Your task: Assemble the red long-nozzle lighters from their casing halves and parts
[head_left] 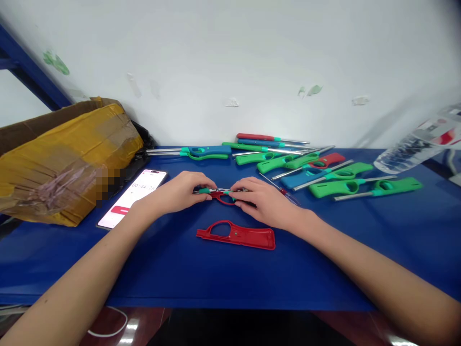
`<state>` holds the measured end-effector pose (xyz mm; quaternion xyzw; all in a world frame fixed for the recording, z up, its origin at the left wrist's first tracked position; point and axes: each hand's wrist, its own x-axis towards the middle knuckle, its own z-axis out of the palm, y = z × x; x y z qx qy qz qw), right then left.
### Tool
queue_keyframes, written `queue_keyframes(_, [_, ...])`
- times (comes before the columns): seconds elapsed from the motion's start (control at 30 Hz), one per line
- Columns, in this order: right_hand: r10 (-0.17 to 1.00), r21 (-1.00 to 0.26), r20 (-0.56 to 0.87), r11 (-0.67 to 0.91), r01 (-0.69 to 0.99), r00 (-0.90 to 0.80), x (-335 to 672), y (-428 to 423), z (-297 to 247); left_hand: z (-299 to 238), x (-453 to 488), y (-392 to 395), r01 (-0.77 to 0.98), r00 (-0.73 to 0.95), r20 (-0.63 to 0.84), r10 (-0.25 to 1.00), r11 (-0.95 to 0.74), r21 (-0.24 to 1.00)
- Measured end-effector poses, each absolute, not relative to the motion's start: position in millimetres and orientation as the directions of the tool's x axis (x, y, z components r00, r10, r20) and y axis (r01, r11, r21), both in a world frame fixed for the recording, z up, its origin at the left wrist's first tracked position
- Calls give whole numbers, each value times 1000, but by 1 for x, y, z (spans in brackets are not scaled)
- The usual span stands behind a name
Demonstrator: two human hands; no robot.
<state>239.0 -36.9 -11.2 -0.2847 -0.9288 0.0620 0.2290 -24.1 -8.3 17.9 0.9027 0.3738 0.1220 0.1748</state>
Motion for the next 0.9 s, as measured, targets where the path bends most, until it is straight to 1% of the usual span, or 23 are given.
queue_keyframes(0.2, [543, -238, 403, 840, 488, -737, 238, -39, -10, 24, -20, -13, 632, 667, 122, 735, -645, 430])
queue_keyframes(0.43, [532, -219, 407, 846, 486, -743, 238, -39, -11, 23, -24, -12, 598, 718, 91, 690, -678, 428])
queue_keyframes(0.57, [534, -232, 414, 845, 482, -737, 238, -38, -13, 23, -26, -11, 576, 740, 75, 668, -688, 442])
queue_keyframes(0.67, [543, -241, 411, 840, 487, -733, 238, -39, -13, 25, -27, -11, 583, 742, 64, 667, -690, 430])
queue_keyframes(0.8, [546, -240, 410, 838, 491, -731, 238, -39, -14, 25, -27, -14, 630, 700, 85, 709, -669, 395])
queue_keyframes(0.9, [546, -248, 415, 838, 486, -728, 239, -39, -14, 22, -29, -17, 607, 713, 129, 689, -699, 377])
